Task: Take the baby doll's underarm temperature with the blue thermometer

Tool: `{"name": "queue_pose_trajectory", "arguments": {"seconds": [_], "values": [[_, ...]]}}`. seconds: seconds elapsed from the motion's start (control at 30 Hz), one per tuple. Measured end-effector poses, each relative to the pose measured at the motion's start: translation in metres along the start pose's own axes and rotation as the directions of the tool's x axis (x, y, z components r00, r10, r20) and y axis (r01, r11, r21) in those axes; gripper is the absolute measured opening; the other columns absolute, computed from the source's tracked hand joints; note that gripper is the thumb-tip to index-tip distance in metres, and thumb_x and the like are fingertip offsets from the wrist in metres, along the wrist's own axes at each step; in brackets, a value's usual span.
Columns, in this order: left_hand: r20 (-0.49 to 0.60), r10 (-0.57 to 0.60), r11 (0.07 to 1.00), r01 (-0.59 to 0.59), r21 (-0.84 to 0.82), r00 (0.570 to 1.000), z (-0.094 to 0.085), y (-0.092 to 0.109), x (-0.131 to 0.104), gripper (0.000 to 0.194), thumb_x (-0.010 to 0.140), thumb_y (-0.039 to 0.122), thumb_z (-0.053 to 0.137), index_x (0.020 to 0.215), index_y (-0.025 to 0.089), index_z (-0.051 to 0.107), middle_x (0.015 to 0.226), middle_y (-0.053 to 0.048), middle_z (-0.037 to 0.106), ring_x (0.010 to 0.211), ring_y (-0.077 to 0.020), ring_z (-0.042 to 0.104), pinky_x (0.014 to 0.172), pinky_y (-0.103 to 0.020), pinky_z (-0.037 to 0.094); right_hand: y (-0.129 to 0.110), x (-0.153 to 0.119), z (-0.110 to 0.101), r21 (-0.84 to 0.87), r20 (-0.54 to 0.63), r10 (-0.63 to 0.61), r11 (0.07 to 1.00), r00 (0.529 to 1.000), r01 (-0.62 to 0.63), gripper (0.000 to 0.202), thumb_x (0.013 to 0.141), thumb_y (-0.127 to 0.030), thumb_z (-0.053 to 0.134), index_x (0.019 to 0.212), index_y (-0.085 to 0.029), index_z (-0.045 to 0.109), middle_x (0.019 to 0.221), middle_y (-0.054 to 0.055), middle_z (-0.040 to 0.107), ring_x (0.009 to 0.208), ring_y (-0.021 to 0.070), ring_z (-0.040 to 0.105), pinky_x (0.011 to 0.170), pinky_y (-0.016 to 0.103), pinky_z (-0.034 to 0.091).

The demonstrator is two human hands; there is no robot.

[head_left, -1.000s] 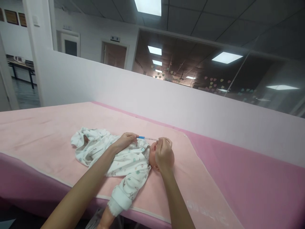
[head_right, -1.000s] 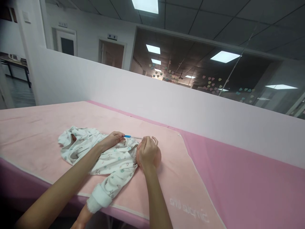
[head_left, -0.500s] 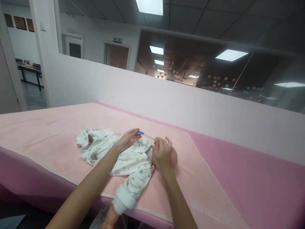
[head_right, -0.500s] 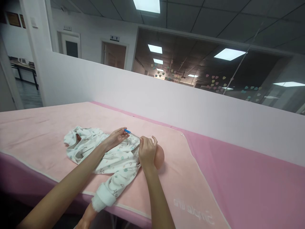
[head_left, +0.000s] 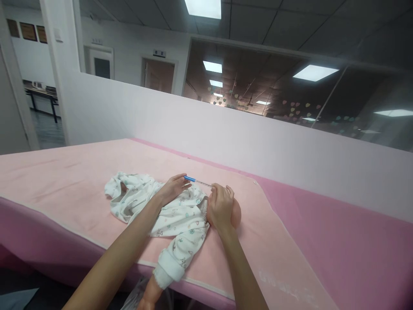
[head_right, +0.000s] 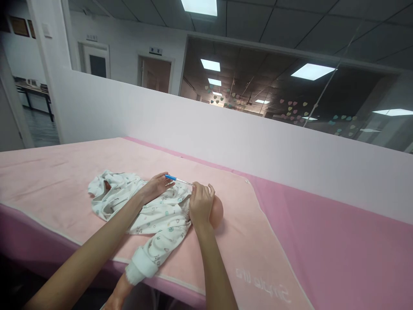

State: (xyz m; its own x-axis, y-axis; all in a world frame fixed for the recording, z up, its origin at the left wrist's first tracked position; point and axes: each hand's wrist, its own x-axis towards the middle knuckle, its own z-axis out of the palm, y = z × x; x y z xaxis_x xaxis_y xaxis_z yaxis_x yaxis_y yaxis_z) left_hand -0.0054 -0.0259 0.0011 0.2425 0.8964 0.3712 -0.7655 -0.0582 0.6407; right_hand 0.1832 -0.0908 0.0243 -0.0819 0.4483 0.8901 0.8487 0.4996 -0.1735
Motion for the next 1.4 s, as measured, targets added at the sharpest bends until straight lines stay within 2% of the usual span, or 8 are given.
{"name": "queue_pose_trajectory", "arguments": {"seconds": [0.57, 0.7, 0.83, 0.93, 1.03, 1.13, 1.27, 1.4], "values": [[0.127, -0.027, 0.999, 0.023, 0.029, 0.992, 0.001, 0.002, -0.007, 0.018, 0.054, 0.016, 0.080, 0.069, 0.022, 0.071, 0.078, 0.000, 0.070, 0.082, -0.0196, 0.064, 0.091, -0.041, 0.038, -0.003, 0.000, -0.004, 0.061, 0.015, 0.030, 0.998, 0.999, -0.031, 0.026, 0.087, -0.014, 0.029, 0.091, -0.019, 0.055, 0.085, 0.003, 0.065, 0.081, 0.0144, 0.057, 0.097, 0.037, 0.026], [0.131, -0.022, 1.000, 0.020, 0.016, 0.991, 0.001, 0.001, -0.008, 0.020, 0.051, 0.016, 0.081, 0.066, 0.022, 0.070, 0.077, 0.001, 0.069, 0.080, -0.0182, 0.064, 0.089, -0.040, 0.040, -0.004, 0.001, -0.005, 0.046, 0.029, 0.051, 0.998, 0.998, -0.053, 0.026, 0.086, -0.015, 0.030, 0.088, -0.019, 0.055, 0.080, 0.003, 0.064, 0.076, 0.0149, 0.055, 0.087, 0.034, 0.032], [0.125, -0.045, 0.995, 0.033, 0.092, 0.991, 0.004, 0.002, -0.008, 0.018, 0.052, 0.019, 0.081, 0.066, 0.021, 0.070, 0.073, 0.000, 0.068, 0.077, -0.0182, 0.063, 0.086, -0.039, 0.042, -0.015, 0.008, -0.020, 0.005, 0.031, 0.158, 0.987, 0.987, -0.158, 0.025, 0.085, -0.019, 0.032, 0.076, -0.020, 0.054, 0.071, 0.002, 0.062, 0.069, 0.0162, 0.052, 0.071, 0.030, 0.035], [0.156, -0.101, 0.951, 0.050, 0.305, 0.983, 0.008, 0.002, -0.008, 0.016, 0.054, 0.021, 0.079, 0.067, 0.016, 0.071, 0.071, -0.003, 0.067, 0.072, -0.0178, 0.062, 0.077, -0.034, 0.045, -0.028, 0.004, -0.046, 0.044, -0.009, 0.285, 0.958, 0.958, -0.285, 0.024, 0.084, -0.024, 0.035, 0.069, -0.020, 0.053, 0.067, 0.002, 0.060, 0.066, 0.0165, 0.051, 0.063, 0.026, 0.036], [0.169, -0.222, 0.810, 0.085, 0.581, 0.960, 0.011, 0.002, -0.006, 0.018, 0.060, 0.021, 0.075, 0.077, 0.015, 0.072, 0.077, -0.008, 0.069, 0.072, -0.0176, 0.060, 0.064, -0.026, 0.044, -0.037, -0.023, -0.075, 0.105, -0.066, 0.432, 0.899, 0.900, -0.424, 0.025, 0.085, -0.029, 0.037, 0.068, -0.020, 0.054, 0.062, 0.002, 0.058, 0.060, 0.0157, 0.051, 0.055, 0.024, 0.035], [0.165, -0.291, 0.671, 0.078, 0.737, 0.942, 0.014, 0.001, -0.006, 0.024, 0.065, 0.026, 0.070, 0.087, 0.016, 0.072, 0.085, -0.009, 0.070, 0.075, -0.0189, 0.060, 0.059, -0.024, 0.042, -0.037, -0.068, -0.098, 0.005, -0.176, 0.493, 0.866, 0.852, -0.500, 0.022, 0.085, -0.029, 0.039, 0.078, -0.019, 0.057, 0.064, 0.004, 0.058, 0.059, 0.0165, 0.052, 0.055, 0.026, 0.036], [0.174, -0.324, 0.575, 0.048, 0.817, 0.930, 0.017, -0.001, -0.005, 0.025, 0.066, 0.030, 0.069, 0.088, 0.016, 0.073, 0.084, -0.009, 0.070, 0.073, -0.0185, 0.060, 0.059, -0.023, 0.042, -0.026, -0.124, -0.108, -0.213, -0.216, 0.355, 0.892, 0.910, -0.398, 0.020, 0.086, -0.024, 0.038, 0.084, -0.018, 0.057, 0.068, 0.006, 0.059, 0.061, 0.0174, 0.052, 0.059, 0.028, 0.038], [0.198, -0.333, 0.522, 0.006, 0.853, 0.922, 0.016, -0.002, -0.005, 0.028, 0.065, 0.032, 0.070, 0.087, 0.016, 0.073, 0.072, -0.007, 0.069, 0.062, -0.0151, 0.056, 0.052, -0.022, 0.038, -0.020, -0.151, -0.103, -0.334, -0.082, 0.192, 0.919, 0.978, -0.208, 0.019, 0.088, -0.022, 0.039, 0.086, -0.019, 0.057, 0.063, 0.005, 0.058, 0.059, 0.0178, 0.051, 0.062, 0.031, 0.038]]}}
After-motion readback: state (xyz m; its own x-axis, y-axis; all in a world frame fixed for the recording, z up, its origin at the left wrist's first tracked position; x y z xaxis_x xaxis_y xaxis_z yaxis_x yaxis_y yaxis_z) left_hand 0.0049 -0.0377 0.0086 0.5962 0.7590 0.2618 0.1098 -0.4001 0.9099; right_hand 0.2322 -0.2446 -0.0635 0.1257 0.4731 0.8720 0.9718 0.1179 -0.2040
